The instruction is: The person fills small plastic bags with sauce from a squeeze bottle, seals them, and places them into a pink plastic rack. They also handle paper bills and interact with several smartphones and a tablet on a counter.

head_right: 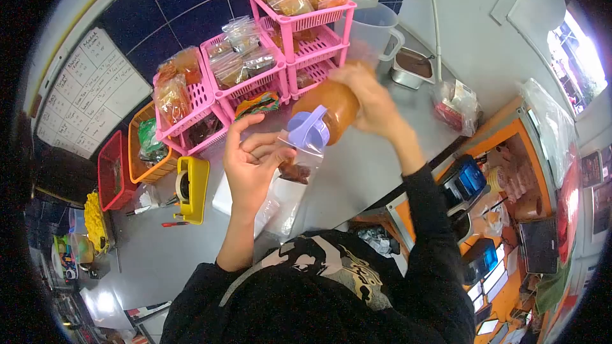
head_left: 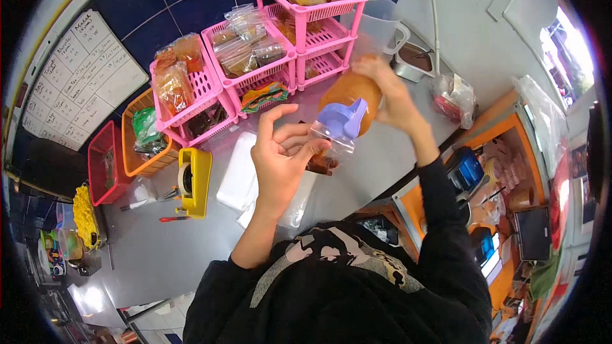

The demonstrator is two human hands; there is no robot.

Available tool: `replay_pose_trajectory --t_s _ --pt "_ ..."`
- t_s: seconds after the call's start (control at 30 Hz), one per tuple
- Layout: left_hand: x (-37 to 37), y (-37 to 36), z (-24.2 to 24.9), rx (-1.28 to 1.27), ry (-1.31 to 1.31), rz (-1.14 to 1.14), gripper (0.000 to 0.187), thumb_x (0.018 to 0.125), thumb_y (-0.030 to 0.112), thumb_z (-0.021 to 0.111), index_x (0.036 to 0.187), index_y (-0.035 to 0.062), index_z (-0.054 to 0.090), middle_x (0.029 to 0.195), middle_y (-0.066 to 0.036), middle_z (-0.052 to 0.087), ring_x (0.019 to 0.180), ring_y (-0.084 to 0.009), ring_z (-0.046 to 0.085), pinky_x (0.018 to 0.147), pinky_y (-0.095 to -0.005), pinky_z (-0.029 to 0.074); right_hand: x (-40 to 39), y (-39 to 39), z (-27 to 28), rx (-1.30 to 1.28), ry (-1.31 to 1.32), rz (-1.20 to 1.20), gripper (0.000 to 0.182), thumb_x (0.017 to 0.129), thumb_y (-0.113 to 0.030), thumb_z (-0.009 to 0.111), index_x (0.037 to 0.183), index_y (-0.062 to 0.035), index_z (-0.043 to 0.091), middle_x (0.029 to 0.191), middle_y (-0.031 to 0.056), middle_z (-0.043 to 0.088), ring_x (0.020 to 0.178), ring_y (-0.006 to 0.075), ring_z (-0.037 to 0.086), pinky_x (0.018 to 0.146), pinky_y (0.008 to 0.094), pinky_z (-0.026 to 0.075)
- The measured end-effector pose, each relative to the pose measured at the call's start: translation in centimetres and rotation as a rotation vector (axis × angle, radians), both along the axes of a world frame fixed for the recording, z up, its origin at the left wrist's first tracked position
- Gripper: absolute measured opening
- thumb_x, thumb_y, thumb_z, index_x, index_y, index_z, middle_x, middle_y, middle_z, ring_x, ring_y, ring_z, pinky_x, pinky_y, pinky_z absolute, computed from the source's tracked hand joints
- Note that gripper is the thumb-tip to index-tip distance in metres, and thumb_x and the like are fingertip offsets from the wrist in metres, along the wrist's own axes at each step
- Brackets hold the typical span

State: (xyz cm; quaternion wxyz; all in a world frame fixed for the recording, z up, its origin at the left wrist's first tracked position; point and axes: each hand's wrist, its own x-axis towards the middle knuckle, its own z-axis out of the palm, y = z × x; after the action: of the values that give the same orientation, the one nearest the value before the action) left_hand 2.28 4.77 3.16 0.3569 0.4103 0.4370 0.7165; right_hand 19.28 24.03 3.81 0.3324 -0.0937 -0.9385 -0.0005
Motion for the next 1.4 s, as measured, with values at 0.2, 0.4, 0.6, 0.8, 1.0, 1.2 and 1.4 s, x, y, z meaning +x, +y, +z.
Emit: replay_pose_trajectory --t_s 0.2,0.4,0.6,0.8,1.0,1.2,1.4 --pt "-0.5 0.4 -0.6 0.011 -0.037 0.039 0.053 0.077 -0.005 0.070 0.120 0.0017 0.041 0.098 -0.020 0.065 0.087 -0.0211 0.067 0.075 -0.0280 0.055 0.8 -3.0 -10.2 -0.726 0.285 -0.232 0.078 0.055 -0.013 0.086 0.123 -0.0048 0.048 0.118 0.0134 0.057 0.112 0.0282 0.054 0.095 0.0378 0.042" --pt "-0.4 1.0 -1.2 0.007 -0.033 0.047 0.045 0.082 -0.003 0.065 0.119 0.0025 0.042 0.101 -0.019 0.065 0.091 -0.0190 0.065 0.076 -0.0253 0.053 2.2 -4.6 -17.6 -1.033 0.630 -0.458 0.097 0.054 -0.020 0.089 0.133 -0.0019 0.035 0.119 0.0122 0.056 0.113 0.0252 0.053 0.097 0.0379 0.041" --pt "0.6 1.2 -1.4 -0.002 -0.017 0.069 0.042 0.085 -0.001 0.062 0.120 0.0019 0.040 0.100 -0.018 0.065 0.091 -0.0192 0.065 0.076 -0.0250 0.053 1.2 -8.9 -15.9 -0.545 0.944 -0.802 0.072 0.069 -0.016 0.081 0.126 0.0001 0.041 0.116 0.0141 0.055 0.110 0.0242 0.052 0.096 0.0362 0.039" --pt "2.6 0.9 -3.4 -0.029 0.085 -0.001 0.046 0.084 0.002 0.064 0.120 0.0037 0.036 0.094 -0.015 0.065 0.088 -0.0229 0.065 0.076 -0.0315 0.054 0.1 -15.4 -9.0 -0.798 0.800 -0.308 0.031 0.083 -0.008 0.063 0.112 0.0000 0.055 0.104 0.0123 0.060 0.096 0.0221 0.058 0.085 0.0336 0.046" --pt "4.3 0.2 -5.3 -0.052 0.134 0.045 0.035 0.086 0.003 0.061 0.110 0.0029 0.036 0.088 -0.014 0.057 0.083 -0.0255 0.063 0.075 -0.0347 0.055 0.2 -16.0 -9.3 -1.088 1.006 -0.131 0.012 0.087 -0.007 0.060 0.095 0.0019 0.059 0.091 0.0074 0.060 0.088 0.0135 0.057 0.081 0.0280 0.044" --pt "4.5 0.0 -6.0 -0.063 0.194 -0.041 0.028 0.089 0.003 0.058 0.106 0.0047 0.035 0.097 -0.013 0.055 0.091 -0.0187 0.059 0.081 -0.0313 0.052 1.0 -16.4 -9.1 -0.984 0.980 -0.190 0.005 0.084 -0.003 0.060 0.085 0.0016 0.060 0.078 0.0066 0.061 0.076 0.0131 0.057 0.070 0.0286 0.045" --pt "4.9 -0.1 -6.2 -0.146 0.232 -0.009 0.035 0.088 0.002 0.059 0.111 0.0051 0.033 0.097 -0.016 0.057 0.089 -0.0198 0.060 0.078 -0.0312 0.051 1.1 -16.3 -8.5 -0.975 0.859 -0.198 0.009 0.077 -0.002 0.064 0.083 0.0008 0.058 0.078 0.0109 0.060 0.071 0.0226 0.060 0.064 0.0312 0.047"
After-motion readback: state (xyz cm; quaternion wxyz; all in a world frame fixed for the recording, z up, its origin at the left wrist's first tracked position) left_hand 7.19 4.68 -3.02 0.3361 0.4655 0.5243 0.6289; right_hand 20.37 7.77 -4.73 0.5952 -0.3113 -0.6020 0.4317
